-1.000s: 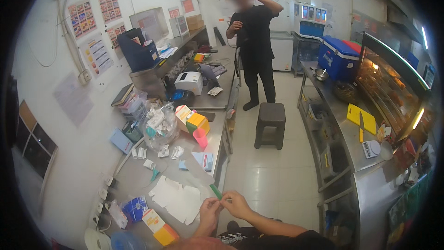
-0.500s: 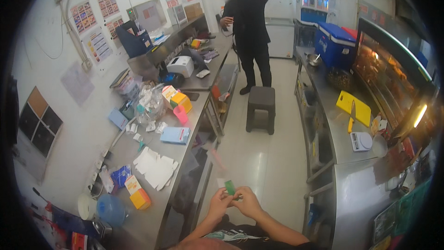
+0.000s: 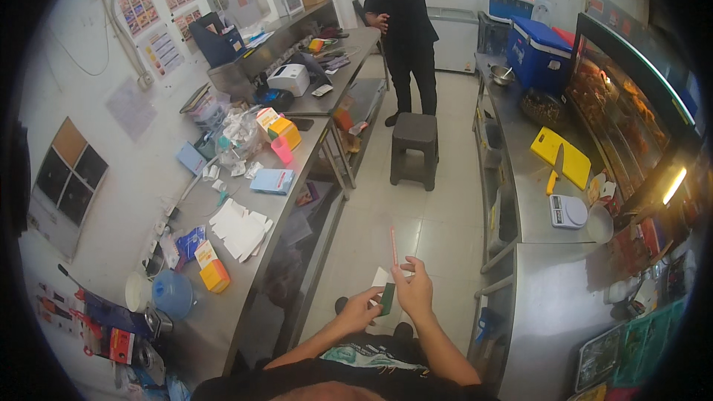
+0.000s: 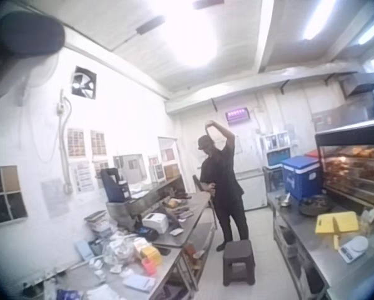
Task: The person assembles a small rectangular food container from a flat cardboard piece, folds the sides, and places a small green item inside. They then close the container and place it on the counter.
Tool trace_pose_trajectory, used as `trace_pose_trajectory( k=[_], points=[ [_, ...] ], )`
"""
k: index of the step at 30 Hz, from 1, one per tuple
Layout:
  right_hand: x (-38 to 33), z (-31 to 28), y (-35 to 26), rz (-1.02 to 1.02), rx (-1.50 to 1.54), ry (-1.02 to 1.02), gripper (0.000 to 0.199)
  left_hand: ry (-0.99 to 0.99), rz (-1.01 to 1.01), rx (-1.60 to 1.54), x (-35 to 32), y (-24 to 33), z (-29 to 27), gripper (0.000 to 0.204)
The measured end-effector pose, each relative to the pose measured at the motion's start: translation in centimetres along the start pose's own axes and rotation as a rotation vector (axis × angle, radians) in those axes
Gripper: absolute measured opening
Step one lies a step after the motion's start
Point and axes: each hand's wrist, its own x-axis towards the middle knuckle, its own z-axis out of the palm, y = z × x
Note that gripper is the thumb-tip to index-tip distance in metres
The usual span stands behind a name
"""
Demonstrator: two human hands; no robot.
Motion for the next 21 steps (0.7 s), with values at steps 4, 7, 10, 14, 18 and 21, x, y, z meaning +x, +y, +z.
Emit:
trace_pose_trajectory(
  k=[4,7,10,14,18,21],
  points=[
    [0.1,-0.8,2.7,-0.001,-0.041,-0.005,0.043,0.054,0.276,0.472,0.3,-1.7,0.2,0.045],
    [-0.1,-1.0,3.8,0.026,-0.077,-0.057,0.042,0.009,0.253,0.483,0.0,-1.1,0.7,0.043],
    [-0.5,0.3,4.8,0.021,-0.034,-0.048,0.041,-0.032,0.278,0.475,-0.2,-1.2,0.8,0.044],
    [-0.5,0.8,4.2,-0.058,-0.018,-0.098,0.036,0.076,0.322,0.407,0.0,-2.0,0.8,0.046],
    [-0.1,1.1,4.4,0.177,0.109,-0.26,0.036,0.187,0.321,0.255,0.1,-1.8,0.9,0.049],
    [-0.4,2.0,4.6,0.172,0.229,-0.321,0.047,0.223,0.231,0.225,-0.1,-1.7,0.7,0.049]
  ],
)
